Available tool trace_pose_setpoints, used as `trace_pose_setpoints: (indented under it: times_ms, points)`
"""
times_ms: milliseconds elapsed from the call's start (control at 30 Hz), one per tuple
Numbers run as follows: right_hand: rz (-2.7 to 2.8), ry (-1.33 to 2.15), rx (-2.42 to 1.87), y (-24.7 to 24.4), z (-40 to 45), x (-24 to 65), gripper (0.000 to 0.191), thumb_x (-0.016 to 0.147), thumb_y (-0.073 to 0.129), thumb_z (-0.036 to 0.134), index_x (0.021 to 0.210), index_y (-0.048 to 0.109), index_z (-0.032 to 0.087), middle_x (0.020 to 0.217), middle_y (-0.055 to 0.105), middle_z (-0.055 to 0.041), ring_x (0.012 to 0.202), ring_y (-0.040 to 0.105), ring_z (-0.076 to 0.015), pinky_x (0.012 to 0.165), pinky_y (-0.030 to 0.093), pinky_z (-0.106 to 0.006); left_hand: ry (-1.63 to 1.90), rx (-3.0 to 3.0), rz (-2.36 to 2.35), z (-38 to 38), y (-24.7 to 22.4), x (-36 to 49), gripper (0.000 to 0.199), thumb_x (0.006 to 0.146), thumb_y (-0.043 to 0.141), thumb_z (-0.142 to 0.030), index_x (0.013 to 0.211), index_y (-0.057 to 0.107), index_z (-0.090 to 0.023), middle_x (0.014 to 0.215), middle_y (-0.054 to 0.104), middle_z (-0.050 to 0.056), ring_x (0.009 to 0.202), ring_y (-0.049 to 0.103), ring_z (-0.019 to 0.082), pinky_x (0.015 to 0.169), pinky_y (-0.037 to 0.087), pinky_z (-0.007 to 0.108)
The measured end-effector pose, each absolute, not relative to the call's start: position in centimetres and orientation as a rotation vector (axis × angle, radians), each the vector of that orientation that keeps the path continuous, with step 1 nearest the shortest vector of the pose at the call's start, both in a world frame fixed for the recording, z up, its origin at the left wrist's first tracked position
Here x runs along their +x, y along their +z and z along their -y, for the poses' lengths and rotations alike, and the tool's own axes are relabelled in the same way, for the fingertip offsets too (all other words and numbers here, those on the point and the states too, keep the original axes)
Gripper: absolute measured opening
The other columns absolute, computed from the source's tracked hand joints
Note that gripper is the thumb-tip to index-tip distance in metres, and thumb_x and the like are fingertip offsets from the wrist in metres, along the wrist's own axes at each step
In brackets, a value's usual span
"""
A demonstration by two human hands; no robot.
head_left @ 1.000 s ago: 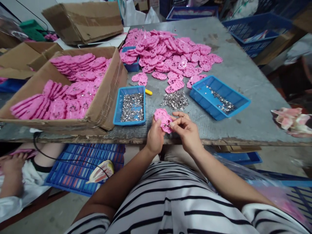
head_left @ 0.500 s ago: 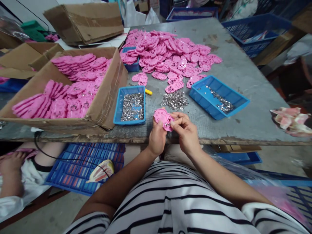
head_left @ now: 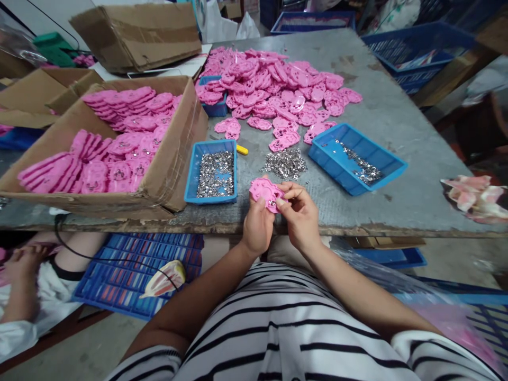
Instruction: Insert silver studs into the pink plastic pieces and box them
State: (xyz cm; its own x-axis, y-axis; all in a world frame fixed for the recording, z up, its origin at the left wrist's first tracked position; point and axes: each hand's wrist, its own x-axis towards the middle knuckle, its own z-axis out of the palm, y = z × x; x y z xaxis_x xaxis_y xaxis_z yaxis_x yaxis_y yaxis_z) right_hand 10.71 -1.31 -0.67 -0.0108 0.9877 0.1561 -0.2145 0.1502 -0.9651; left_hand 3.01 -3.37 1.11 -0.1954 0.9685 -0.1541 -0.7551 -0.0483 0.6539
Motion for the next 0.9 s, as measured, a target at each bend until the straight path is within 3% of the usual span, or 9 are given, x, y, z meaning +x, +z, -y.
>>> trace_pose_setpoints:
  times_ms: [167, 333, 433, 567, 667, 900]
  points:
    - [1.176, 1.111, -1.009, -0.5, -1.6, 13.1, 0.017, 0.071, 0.068, 0.033, 0.079, 0.057, 0.022, 0.108, 0.062, -0.0062, 0.101, 0.060, -0.0207, 0.088, 0.048, -0.037, 1.568, 0.507, -0.801, 2.9, 0.9, 2.2, 0.053, 0.072, 0.061, -0.031, 0.122, 0.045, -0.022, 0.102, 0.068, 0.007, 0.105, 0.064, 0.025, 0.086, 0.052, 0.036]
    - [1.238, 0.902, -1.265, -0.9, -6.2, 17.8, 0.013, 0.067, 0.062, 0.028, 0.078, 0.058, 0.021, 0.079, 0.062, -0.0014, 0.072, 0.057, -0.0160, 0.069, 0.048, -0.031, 1.473, 0.642, -0.943, 2.2, 0.1, 1.2, 0.050, 0.063, 0.064, -0.019, 0.108, 0.042, -0.021, 0.087, 0.068, 0.002, 0.075, 0.068, 0.019, 0.061, 0.052, 0.028]
    - [1.407, 0.791, -1.432, -1.3, -7.3, 19.4, 0.011, 0.071, 0.057, 0.027, 0.079, 0.060, 0.021, 0.074, 0.062, -0.0012, 0.066, 0.055, -0.0161, 0.065, 0.047, -0.031, 1.444, 0.676, -0.988, 1.6, -0.8, 0.9, 0.047, 0.060, 0.062, -0.017, 0.102, 0.042, -0.020, 0.081, 0.067, 0.001, 0.065, 0.066, 0.017, 0.052, 0.047, 0.025]
    - [1.754, 0.517, -1.611, -1.6, -7.1, 19.4, 0.014, 0.078, 0.055, 0.025, 0.084, 0.066, 0.019, 0.089, 0.068, -0.0083, 0.081, 0.061, -0.0217, 0.079, 0.048, -0.037, 1.407, 0.677, -0.985, 1.2, -1.6, 0.5, 0.045, 0.059, 0.061, -0.017, 0.099, 0.042, -0.020, 0.081, 0.068, 0.001, 0.063, 0.066, 0.017, 0.051, 0.046, 0.025]
    - [1.952, 0.366, -1.709, -1.6, -6.9, 18.6, 0.015, 0.080, 0.054, 0.022, 0.086, 0.067, 0.018, 0.098, 0.066, -0.0118, 0.088, 0.062, -0.0243, 0.080, 0.047, -0.037, 1.381, 0.680, -0.953, 1.2, -1.7, 0.3, 0.045, 0.059, 0.063, -0.018, 0.099, 0.042, -0.019, 0.081, 0.068, 0.002, 0.063, 0.066, 0.017, 0.051, 0.046, 0.025]
    - [2.051, 0.404, -1.754, -1.4, -6.7, 17.8, 0.007, 0.077, 0.058, 0.021, 0.071, 0.061, 0.020, 0.084, 0.063, -0.0084, 0.076, 0.059, -0.0221, 0.070, 0.043, -0.033, 1.381, 0.682, -0.924, 1.3, -1.4, 0.3, 0.044, 0.060, 0.063, -0.017, 0.098, 0.042, -0.019, 0.080, 0.068, 0.001, 0.063, 0.066, 0.016, 0.052, 0.047, 0.026]
